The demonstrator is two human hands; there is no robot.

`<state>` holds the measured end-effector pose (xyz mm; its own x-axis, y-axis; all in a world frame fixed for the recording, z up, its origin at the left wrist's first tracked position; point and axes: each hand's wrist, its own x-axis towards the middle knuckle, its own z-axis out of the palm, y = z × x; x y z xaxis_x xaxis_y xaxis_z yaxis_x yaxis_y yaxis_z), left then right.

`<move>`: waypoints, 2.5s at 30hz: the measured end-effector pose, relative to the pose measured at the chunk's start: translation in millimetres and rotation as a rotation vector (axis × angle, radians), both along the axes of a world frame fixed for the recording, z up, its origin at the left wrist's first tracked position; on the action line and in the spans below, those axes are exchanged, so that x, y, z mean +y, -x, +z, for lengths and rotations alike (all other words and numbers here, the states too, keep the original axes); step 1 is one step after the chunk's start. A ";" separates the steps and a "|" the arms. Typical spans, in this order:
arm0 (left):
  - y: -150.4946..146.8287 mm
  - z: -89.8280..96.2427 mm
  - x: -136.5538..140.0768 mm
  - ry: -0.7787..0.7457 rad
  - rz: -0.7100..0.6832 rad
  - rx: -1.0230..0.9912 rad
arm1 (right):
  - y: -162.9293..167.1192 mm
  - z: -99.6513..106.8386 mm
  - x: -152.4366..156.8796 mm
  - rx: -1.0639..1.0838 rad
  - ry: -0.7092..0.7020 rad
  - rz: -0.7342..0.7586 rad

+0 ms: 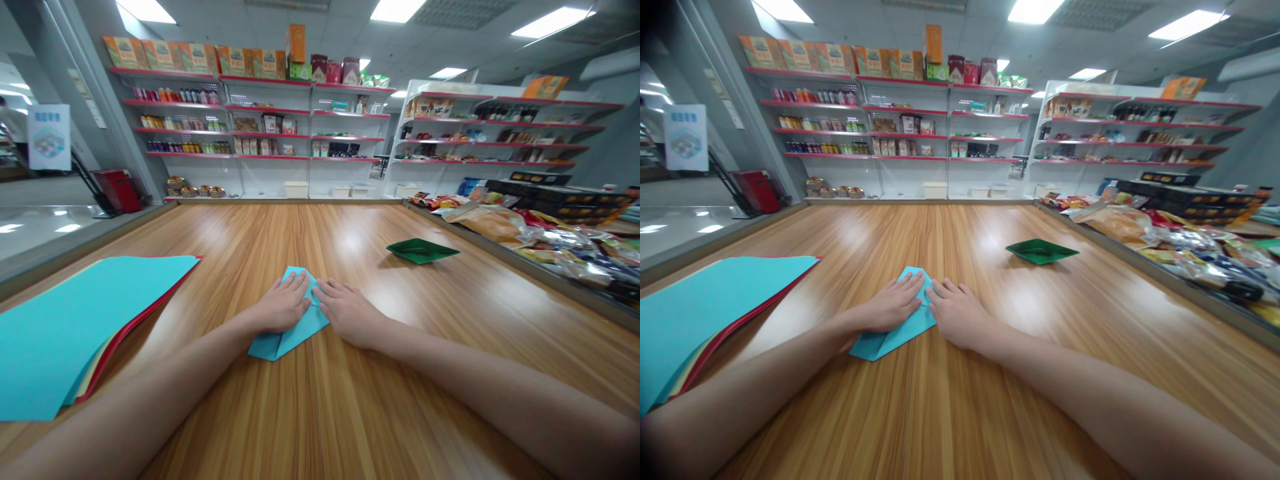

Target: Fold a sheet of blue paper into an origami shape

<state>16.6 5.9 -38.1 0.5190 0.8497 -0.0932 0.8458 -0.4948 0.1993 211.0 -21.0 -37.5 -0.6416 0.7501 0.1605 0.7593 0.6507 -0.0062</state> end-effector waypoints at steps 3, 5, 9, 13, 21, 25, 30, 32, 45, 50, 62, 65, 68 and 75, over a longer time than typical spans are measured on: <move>12.0 8.6 9.7 0.095 0.004 0.002 | -0.8 2.0 -1.3 -0.002 0.028 0.014; 17.3 15.7 13.7 0.128 0.059 -0.014 | -1.5 2.4 -0.5 -0.014 0.042 0.043; 21.9 25.9 17.9 0.174 0.176 -0.034 | -3.0 4.7 1.9 -0.028 0.055 0.105; 27.9 27.2 21.1 0.209 0.168 -0.047 | -4.6 10.1 1.5 -0.038 0.098 0.158; 26.7 32.4 17.5 0.195 0.156 -0.005 | -5.0 16.4 -1.0 -0.047 0.150 0.177; 16.7 34.4 14.4 0.175 0.196 0.022 | -3.6 18.8 -2.6 -0.045 0.152 0.168; 21.4 35.1 16.3 0.151 0.244 -0.001 | -2.4 18.2 -3.3 -0.046 0.134 0.169; 30.8 38.9 17.5 0.129 0.251 -0.025 | -2.1 17.2 -2.8 -0.039 0.135 0.167; 32.9 70.2 -2.9 0.221 0.329 -0.055 | -1.7 14.2 -1.5 -0.039 0.079 0.188; 32.7 68.5 -2.3 0.300 0.365 -0.096 | -1.1 16.3 -2.7 -0.016 0.088 0.180; 32.7 61.6 -0.1 0.457 0.438 -0.234 | -2.6 10.8 -0.8 -0.030 0.058 0.183; 32.5 60.7 -0.5 0.469 0.449 -0.251 | -2.2 11.2 -1.3 -0.037 0.051 0.181; 33.7 60.5 -1.5 0.469 0.450 -0.275 | -1.8 11.9 -2.2 -0.037 0.046 0.181; 30.5 56.6 -0.8 0.415 0.432 -0.170 | -0.3 12.6 -3.1 -0.028 0.048 0.185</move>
<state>-13.9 5.1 18.6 0.1728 0.8968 -0.4072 0.8917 0.0331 0.4513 211.3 -24.1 -24.9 -0.7732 0.6250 0.1077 0.6267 0.7790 -0.0217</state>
